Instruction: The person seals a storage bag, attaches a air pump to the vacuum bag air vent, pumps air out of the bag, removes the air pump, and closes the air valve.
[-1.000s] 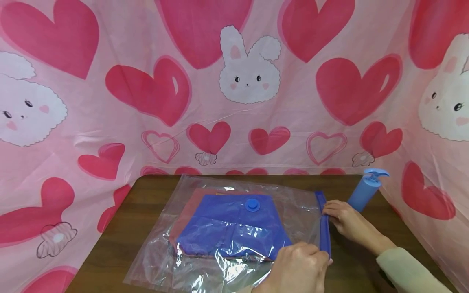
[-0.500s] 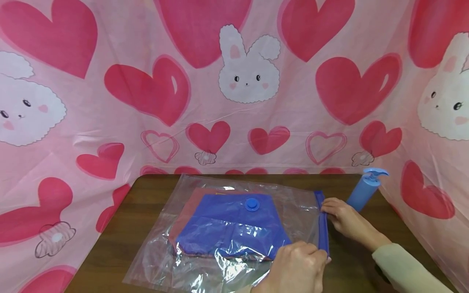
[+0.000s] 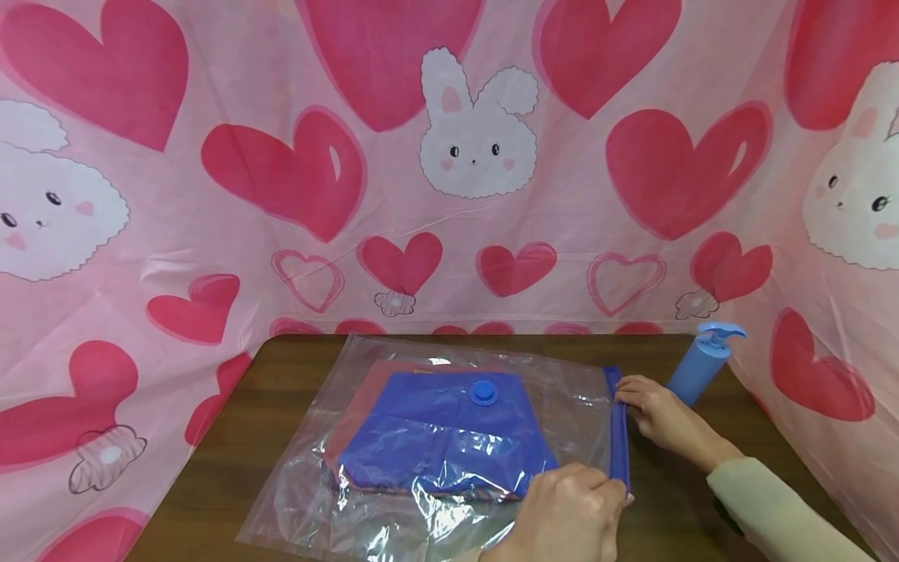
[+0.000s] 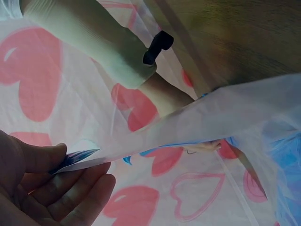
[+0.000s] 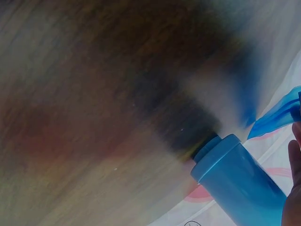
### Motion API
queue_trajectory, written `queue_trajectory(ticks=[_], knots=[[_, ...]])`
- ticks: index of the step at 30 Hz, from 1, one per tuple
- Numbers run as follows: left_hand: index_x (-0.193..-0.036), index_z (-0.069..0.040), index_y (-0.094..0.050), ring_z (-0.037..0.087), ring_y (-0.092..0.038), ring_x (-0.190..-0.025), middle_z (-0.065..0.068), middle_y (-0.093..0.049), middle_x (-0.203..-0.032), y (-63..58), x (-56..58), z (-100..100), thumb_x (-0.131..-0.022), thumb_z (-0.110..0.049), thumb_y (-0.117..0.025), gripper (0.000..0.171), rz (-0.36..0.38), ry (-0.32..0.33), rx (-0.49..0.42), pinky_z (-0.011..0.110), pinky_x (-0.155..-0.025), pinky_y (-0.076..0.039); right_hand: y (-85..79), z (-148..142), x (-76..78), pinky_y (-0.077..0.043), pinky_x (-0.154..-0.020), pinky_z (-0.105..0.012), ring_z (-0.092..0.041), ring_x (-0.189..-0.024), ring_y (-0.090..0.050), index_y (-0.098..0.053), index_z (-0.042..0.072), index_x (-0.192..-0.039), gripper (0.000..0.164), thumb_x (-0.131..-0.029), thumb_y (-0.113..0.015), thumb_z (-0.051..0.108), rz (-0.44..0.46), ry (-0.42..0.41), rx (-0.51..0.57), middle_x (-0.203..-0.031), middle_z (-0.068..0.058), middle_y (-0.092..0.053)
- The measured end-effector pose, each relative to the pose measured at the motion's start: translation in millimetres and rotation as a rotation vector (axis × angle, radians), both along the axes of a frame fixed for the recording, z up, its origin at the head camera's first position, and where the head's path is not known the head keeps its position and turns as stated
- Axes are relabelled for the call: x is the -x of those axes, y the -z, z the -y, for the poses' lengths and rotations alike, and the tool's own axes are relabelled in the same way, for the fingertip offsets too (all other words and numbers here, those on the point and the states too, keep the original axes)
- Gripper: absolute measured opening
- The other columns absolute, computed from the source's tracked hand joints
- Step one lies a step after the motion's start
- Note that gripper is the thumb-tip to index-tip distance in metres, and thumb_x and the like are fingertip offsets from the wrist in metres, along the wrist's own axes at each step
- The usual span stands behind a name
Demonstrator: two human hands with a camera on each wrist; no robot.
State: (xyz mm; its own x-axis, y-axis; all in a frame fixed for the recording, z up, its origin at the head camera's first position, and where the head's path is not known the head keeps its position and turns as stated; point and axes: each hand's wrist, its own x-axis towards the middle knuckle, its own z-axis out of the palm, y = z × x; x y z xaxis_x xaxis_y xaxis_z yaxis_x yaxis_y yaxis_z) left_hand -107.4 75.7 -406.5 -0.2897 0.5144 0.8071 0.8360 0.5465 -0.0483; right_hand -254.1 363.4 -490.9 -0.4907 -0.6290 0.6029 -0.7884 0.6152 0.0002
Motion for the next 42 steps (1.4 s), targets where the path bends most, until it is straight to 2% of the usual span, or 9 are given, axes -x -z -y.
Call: queue_trajectory(ticks=[4, 6, 9, 13, 18, 21, 28, 34, 42], knots=[[-0.065, -0.020, -0.062, 0.004, -0.057, -0.057, -0.013, -0.057, -0.063, 0.8, 0.7, 0.0, -0.085, -0.022, -0.082, 0.028, 0.009, 0.000, -0.007, 0.012, -0.054, -0.040, 2.2, -0.5, 2.4, -0.058, -0.087, -0.034, -0.036, -0.094, -0.071, -0.077, -0.002, -0.090, 0.034, -0.061, -0.081, -0.020, 0.017, 0.025, -0.019, -0.100, -0.014, -0.074], [-0.064, -0.020, -0.061, 0.004, -0.057, -0.057, -0.013, -0.056, -0.063, 1.6, 0.9, -0.1, -0.084, -0.022, -0.083, 0.030, 0.025, 0.001, -0.010, 0.012, -0.054, -0.041, 2.7, -0.3, 2.9, -0.060, -0.079, -0.047, -0.036, -0.094, -0.071, -0.078, -0.001, -0.090, 0.034, -0.062, -0.081, -0.020, 0.028, 0.035, -0.028, -0.100, -0.014, -0.074], [-0.065, -0.018, -0.060, 0.006, -0.058, -0.058, -0.012, -0.056, -0.064, 2.5, 0.8, 0.1, -0.084, -0.021, -0.084, 0.031, 0.059, 0.010, -0.013, 0.014, -0.054, -0.043, 3.3, -0.6, 3.2, -0.059, -0.076, -0.055, -0.037, -0.094, -0.071, -0.078, -0.001, -0.090, 0.033, -0.062, -0.082, -0.019, 0.042, 0.036, -0.035, -0.099, -0.015, -0.074], [-0.067, -0.017, -0.062, 0.007, -0.059, -0.059, -0.010, -0.057, -0.065, 2.5, 0.3, 0.9, -0.086, -0.020, -0.084, 0.029, 0.091, 0.021, -0.016, 0.014, -0.055, -0.044, 2.6, -0.4, 3.3, -0.058, -0.076, -0.056, -0.036, -0.094, -0.071, -0.078, -0.001, -0.090, 0.034, -0.062, -0.083, -0.019, 0.041, 0.032, -0.038, -0.099, -0.014, -0.074], [-0.068, -0.017, -0.064, 0.007, -0.060, -0.060, -0.010, -0.058, -0.066, 1.1, -0.2, 2.2, -0.086, -0.019, -0.083, 0.027, 0.097, 0.024, -0.019, 0.014, -0.056, -0.045, 1.1, 1.2, 4.5, -0.058, -0.079, -0.048, -0.035, -0.095, -0.071, -0.078, 0.000, -0.090, 0.035, -0.062, -0.083, -0.019, 0.019, 0.028, -0.034, -0.100, -0.013, -0.075], [-0.068, -0.017, -0.064, 0.007, -0.061, -0.060, -0.011, -0.060, -0.067, 1.1, -0.8, 3.2, -0.085, -0.020, -0.084, 0.026, 0.099, 0.021, -0.021, 0.015, -0.056, -0.045, 1.1, 2.6, 3.5, -0.058, -0.078, -0.051, -0.036, -0.096, -0.071, -0.078, 0.000, -0.091, 0.034, -0.062, -0.083, -0.019, 0.027, 0.035, -0.034, -0.100, -0.014, -0.074], [-0.068, -0.018, -0.066, 0.006, -0.061, -0.060, -0.012, -0.061, -0.067, 1.9, -1.2, 3.8, -0.084, -0.020, -0.084, 0.024, 0.088, 0.025, -0.025, 0.014, -0.055, -0.044, 1.5, 3.6, 1.1, -0.058, -0.077, -0.054, -0.037, -0.096, -0.071, -0.078, -0.001, -0.090, 0.035, -0.062, -0.083, -0.020, 0.038, 0.053, -0.033, -0.100, -0.015, -0.074], [-0.069, -0.018, -0.067, 0.005, -0.060, -0.060, -0.012, -0.061, -0.067, -0.7, -1.8, 5.1, -0.085, -0.020, -0.082, 0.022, 0.066, 0.029, -0.025, 0.012, -0.056, -0.043, 1.3, 5.0, 3.3, -0.058, -0.083, -0.044, -0.036, -0.096, -0.071, -0.078, 0.000, -0.089, 0.034, -0.062, -0.082, -0.020, 0.014, 0.055, -0.018, -0.100, -0.014, -0.074], [-0.070, -0.019, -0.067, 0.004, -0.060, -0.061, -0.013, -0.061, -0.068, -1.9, -2.5, 8.2, -0.088, -0.020, -0.079, 0.022, 0.040, 0.029, -0.022, 0.011, -0.057, -0.042, 3.1, 6.5, 6.8, -0.057, -0.080, -0.049, -0.037, -0.096, -0.070, -0.077, -0.002, -0.089, 0.034, -0.060, -0.079, -0.021, -0.001, 0.034, -0.008, -0.099, -0.016, -0.074]])
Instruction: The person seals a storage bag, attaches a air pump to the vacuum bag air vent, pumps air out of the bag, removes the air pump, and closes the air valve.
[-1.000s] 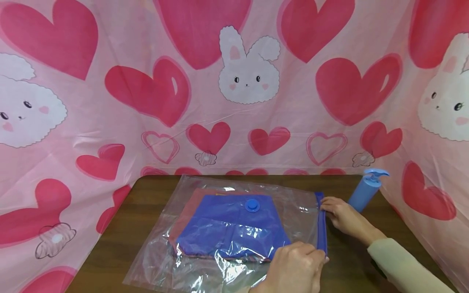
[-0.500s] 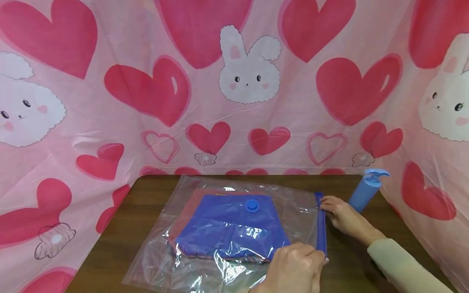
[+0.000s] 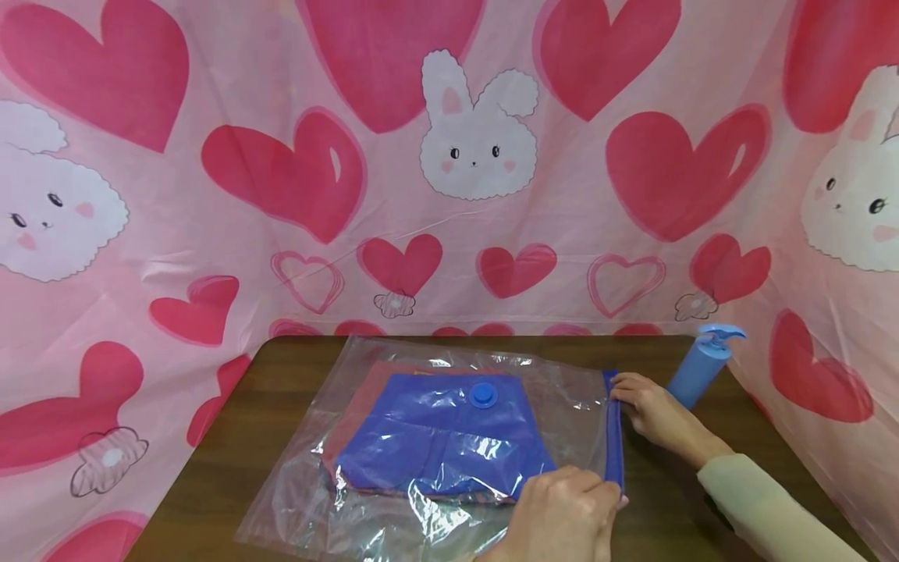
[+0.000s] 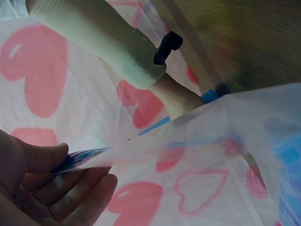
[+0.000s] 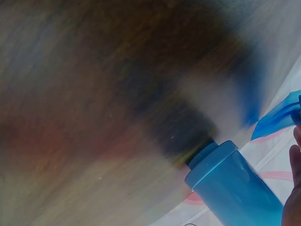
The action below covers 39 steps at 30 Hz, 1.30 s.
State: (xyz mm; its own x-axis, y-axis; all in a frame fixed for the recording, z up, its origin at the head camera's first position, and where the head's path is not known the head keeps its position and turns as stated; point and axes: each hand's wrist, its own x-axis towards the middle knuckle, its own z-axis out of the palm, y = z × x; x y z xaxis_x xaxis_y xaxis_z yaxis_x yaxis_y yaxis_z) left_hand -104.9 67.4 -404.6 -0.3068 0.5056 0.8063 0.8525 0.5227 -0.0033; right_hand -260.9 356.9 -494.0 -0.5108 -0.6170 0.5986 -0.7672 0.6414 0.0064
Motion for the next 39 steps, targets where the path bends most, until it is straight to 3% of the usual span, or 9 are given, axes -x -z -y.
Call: queue_trajectory(ticks=[8, 14, 19, 24, 27, 30, 34, 37, 39], knots=[[-0.071, -0.021, -0.067, 0.001, -0.060, -0.062, -0.014, -0.061, -0.068, 0.7, 2.5, 3, -0.091, -0.022, -0.076, 0.022, -0.050, -0.008, 0.006, 0.009, -0.058, -0.041, 2.9, -1, 2.6, -0.048, -0.099, -0.020, -0.035, -0.097, -0.070, -0.077, -0.002, -0.090, 0.033, -0.063, -0.078, -0.021, 0.006, 0.004, 0.003, -0.100, -0.015, -0.074], [-0.072, -0.021, -0.068, 0.000, -0.060, -0.062, -0.015, -0.061, -0.068, 0.6, 3.3, 5, -0.091, -0.021, -0.076, 0.021, -0.053, -0.001, -0.005, 0.008, -0.059, -0.040, 4.2, -2, 4.7, -0.050, -0.096, -0.024, -0.035, -0.097, -0.070, -0.077, -0.002, -0.090, 0.034, -0.063, -0.078, -0.021, 0.003, -0.003, 0.007, -0.100, -0.015, -0.074], [-0.072, -0.021, -0.068, 0.001, -0.059, -0.062, -0.015, -0.061, -0.068, 0.4, 3.0, 7, -0.091, -0.020, -0.076, 0.021, -0.058, -0.007, -0.018, 0.008, -0.059, -0.041, 4.7, -1, 7.1, -0.041, -0.104, -0.014, -0.036, -0.098, -0.070, -0.077, -0.002, -0.091, 0.035, -0.062, -0.078, -0.022, 0.009, -0.005, 0.008, -0.101, -0.015, -0.074], [-0.073, -0.020, -0.069, 0.000, -0.059, -0.062, -0.014, -0.062, -0.068, 0.2, 2.3, 8, -0.091, -0.020, -0.077, 0.020, -0.041, 0.001, -0.027, 0.007, -0.059, -0.040, 4.9, 0, 9.3, -0.058, -0.088, -0.037, -0.036, -0.098, -0.070, -0.077, -0.001, -0.090, 0.037, -0.060, -0.080, -0.023, 0.005, -0.005, -0.003, -0.101, -0.016, -0.074], [-0.073, -0.020, -0.070, 0.001, -0.060, -0.062, -0.014, -0.063, -0.069, -0.3, 1.9, 9, -0.091, -0.019, -0.077, 0.019, -0.030, 0.005, -0.029, 0.007, -0.059, -0.040, 4.2, 1, 10.5, -0.058, -0.079, -0.049, -0.038, -0.099, -0.070, -0.077, -0.002, -0.091, 0.037, -0.060, -0.081, -0.023, 0.014, -0.001, -0.004, -0.102, -0.017, -0.074], [-0.074, -0.020, -0.070, 0.001, -0.060, -0.062, -0.013, -0.063, -0.068, -0.9, 1.6, 10, -0.091, -0.019, -0.077, 0.019, -0.029, 0.006, -0.029, 0.008, -0.058, -0.041, 3.4, 3, 11.9, -0.058, -0.080, -0.049, -0.038, -0.099, -0.070, -0.077, -0.003, -0.091, 0.035, -0.062, -0.079, -0.023, 0.016, 0.006, -0.006, -0.101, -0.017, -0.074], [-0.074, -0.020, -0.070, 0.001, -0.060, -0.062, -0.014, -0.063, -0.069, -1.5, 1.8, 11, -0.091, -0.019, -0.077, 0.018, -0.034, 0.005, -0.029, 0.008, -0.058, -0.041, 3.5, 3, 15.5, -0.057, -0.089, -0.036, -0.037, -0.099, -0.070, -0.076, -0.003, -0.090, 0.034, -0.063, -0.077, -0.023, 0.020, -0.003, -0.001, -0.101, -0.017, -0.074], [-0.075, -0.020, -0.071, 0.001, -0.060, -0.062, -0.014, -0.063, -0.069, -0.9, 2.2, 11, -0.090, -0.019, -0.077, 0.016, -0.042, 0.001, -0.035, 0.008, -0.059, -0.041, 4.7, 3, 18.7, -0.058, -0.087, -0.040, -0.037, -0.098, -0.070, -0.076, -0.003, -0.090, 0.035, -0.061, -0.078, -0.024, 0.024, -0.018, 0.004, -0.100, -0.017, -0.074], [-0.076, -0.020, -0.072, 0.001, -0.060, -0.062, -0.014, -0.063, -0.069, -0.5, 2.3, 12, -0.089, -0.019, -0.077, 0.015, -0.043, 0.001, -0.040, 0.008, -0.059, -0.041, 5.4, 4, 21.0, -0.058, -0.079, -0.051, -0.038, -0.097, -0.070, -0.076, -0.003, -0.089, 0.036, -0.060, -0.078, -0.024, 0.019, -0.023, 0.003, -0.099, -0.018, -0.073]])
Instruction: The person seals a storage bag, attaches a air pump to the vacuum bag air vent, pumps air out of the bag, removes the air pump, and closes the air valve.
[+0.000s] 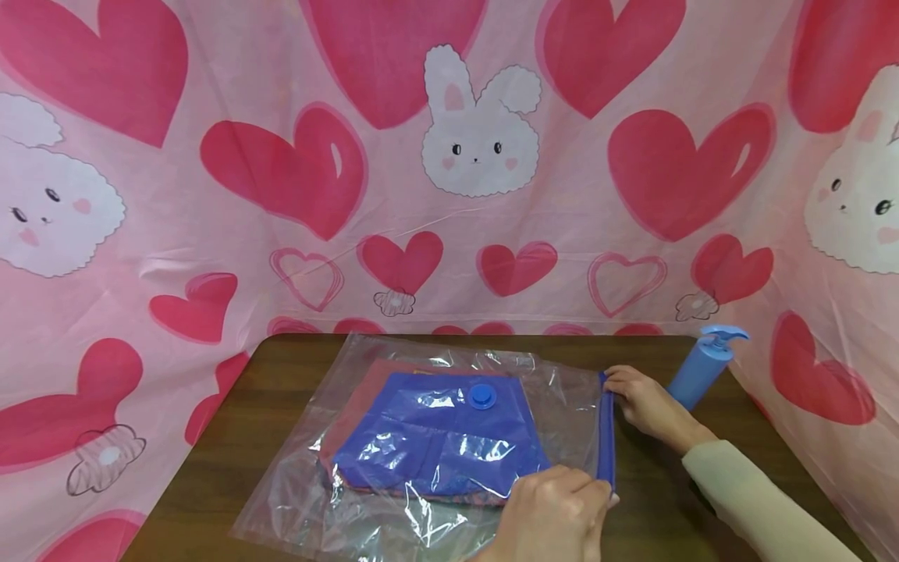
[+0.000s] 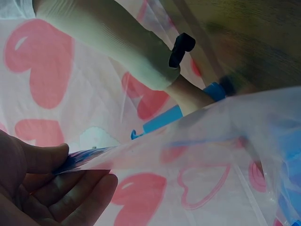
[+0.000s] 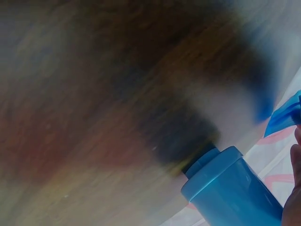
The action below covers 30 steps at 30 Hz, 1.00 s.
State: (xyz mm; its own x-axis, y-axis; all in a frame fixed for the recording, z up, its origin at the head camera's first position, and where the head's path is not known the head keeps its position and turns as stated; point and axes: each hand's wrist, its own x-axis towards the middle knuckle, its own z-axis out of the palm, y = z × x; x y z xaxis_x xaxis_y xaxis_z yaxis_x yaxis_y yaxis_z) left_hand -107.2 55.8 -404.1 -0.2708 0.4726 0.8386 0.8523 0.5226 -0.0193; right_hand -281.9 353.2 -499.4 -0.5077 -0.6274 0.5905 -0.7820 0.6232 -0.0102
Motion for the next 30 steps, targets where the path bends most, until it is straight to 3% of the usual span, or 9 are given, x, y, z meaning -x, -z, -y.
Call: queue_trajectory(ticks=[12, 18, 30], knots=[[-0.079, -0.019, -0.075, 0.000, -0.061, -0.063, -0.014, -0.066, -0.073, -1.7, -0.6, 0.5, -0.086, -0.018, -0.081, 0.009, 0.020, 0.001, -0.022, 0.007, -0.061, -0.042, 0.6, 2.1, 6.1, -0.058, -0.078, -0.055, -0.040, -0.098, -0.069, -0.075, -0.005, -0.089, 0.033, -0.063, -0.078, -0.024, 0.025, 0.026, -0.010, -0.099, -0.020, -0.073], [-0.081, -0.017, -0.076, 0.000, -0.061, -0.064, -0.012, -0.067, -0.073, -3.7, -1.9, 0.6, -0.086, -0.015, -0.082, 0.008, 0.064, 0.039, -0.025, 0.007, -0.062, -0.042, -0.1, 2.9, 5.2, -0.058, -0.079, -0.055, -0.041, -0.099, -0.069, -0.075, -0.005, -0.091, 0.033, -0.064, -0.078, -0.023, 0.042, 0.049, -0.016, -0.101, -0.021, -0.073], [-0.081, -0.017, -0.076, 0.000, -0.062, -0.064, -0.012, -0.067, -0.073, -5.7, -2.4, 1.7, -0.085, -0.015, -0.083, 0.008, 0.057, 0.027, -0.033, 0.007, -0.062, -0.043, -3.1, 3.4, 5.6, -0.057, -0.083, -0.056, -0.043, -0.103, -0.068, -0.076, -0.006, -0.093, 0.031, -0.067, -0.079, -0.022, 0.109, 0.105, -0.041, -0.104, -0.022, -0.073]])
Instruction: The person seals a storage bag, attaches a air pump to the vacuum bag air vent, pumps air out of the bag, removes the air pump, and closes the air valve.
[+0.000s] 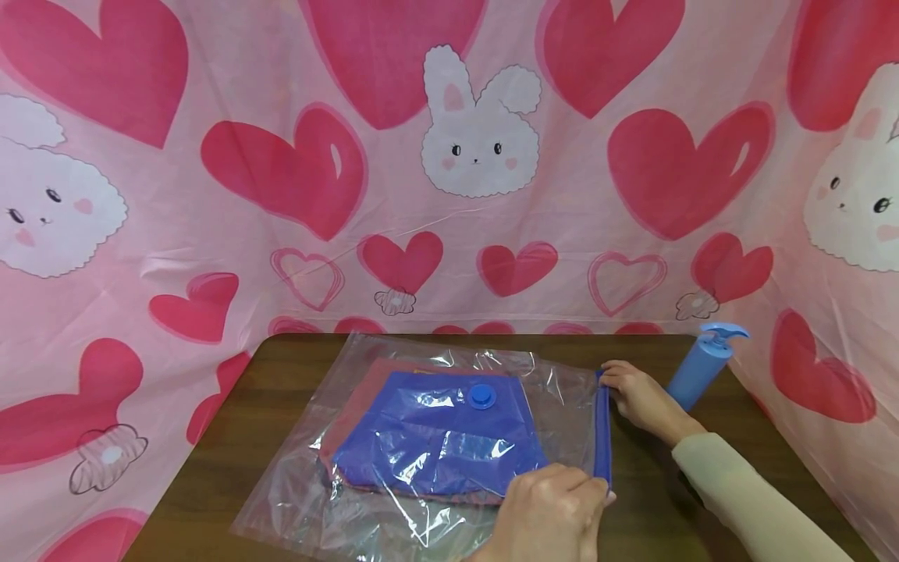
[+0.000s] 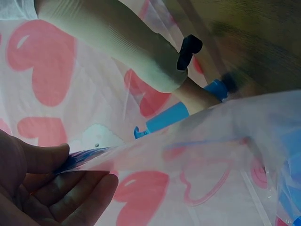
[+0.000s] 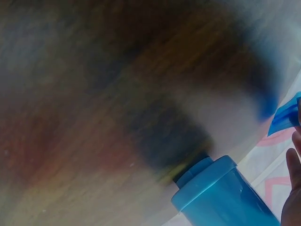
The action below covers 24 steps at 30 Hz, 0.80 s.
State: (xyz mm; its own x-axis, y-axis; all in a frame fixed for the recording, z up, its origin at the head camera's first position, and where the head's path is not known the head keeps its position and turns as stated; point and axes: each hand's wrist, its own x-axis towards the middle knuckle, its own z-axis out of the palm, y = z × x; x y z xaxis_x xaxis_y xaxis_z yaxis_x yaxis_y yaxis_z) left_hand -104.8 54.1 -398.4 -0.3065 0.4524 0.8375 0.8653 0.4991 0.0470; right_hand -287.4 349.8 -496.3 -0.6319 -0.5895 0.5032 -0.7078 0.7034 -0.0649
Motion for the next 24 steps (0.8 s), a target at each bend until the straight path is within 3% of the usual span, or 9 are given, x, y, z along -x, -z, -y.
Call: queue_trajectory(ticks=[8, 15, 24], knots=[[-0.081, -0.017, -0.076, 0.000, -0.062, -0.065, -0.013, -0.068, -0.074, -0.8, 0.1, 1, -0.086, -0.015, -0.082, 0.008, -0.012, -0.009, 0.001, 0.007, -0.063, -0.044, 1.8, 1, 5.7, -0.057, -0.083, -0.056, -0.043, -0.102, -0.068, -0.076, -0.004, -0.091, 0.031, -0.065, -0.080, -0.022, -0.021, 0.000, -0.001, -0.102, -0.021, -0.073], [-0.079, -0.016, -0.075, 0.001, -0.061, -0.063, -0.012, -0.067, -0.072, -2.5, -1.5, 2, -0.083, -0.013, -0.085, 0.011, 0.011, -0.002, -0.008, 0.008, -0.061, -0.043, -0.1, 3, 9.7, -0.056, -0.086, -0.057, -0.045, -0.106, -0.067, -0.076, -0.005, -0.093, 0.031, -0.068, -0.078, -0.022, 0.022, 0.026, -0.022, -0.104, -0.022, -0.073], [-0.075, -0.018, -0.072, -0.001, -0.054, -0.058, -0.013, -0.061, -0.066, -4.9, 0.2, 2, -0.085, -0.014, -0.084, 0.016, 0.011, -0.003, -0.007, 0.005, -0.058, -0.035, -0.3, 2, 16.5, -0.056, -0.087, -0.057, -0.045, -0.105, -0.067, -0.074, -0.004, -0.092, 0.030, -0.068, -0.076, -0.022, 0.022, 0.038, -0.024, -0.105, -0.023, -0.072]])
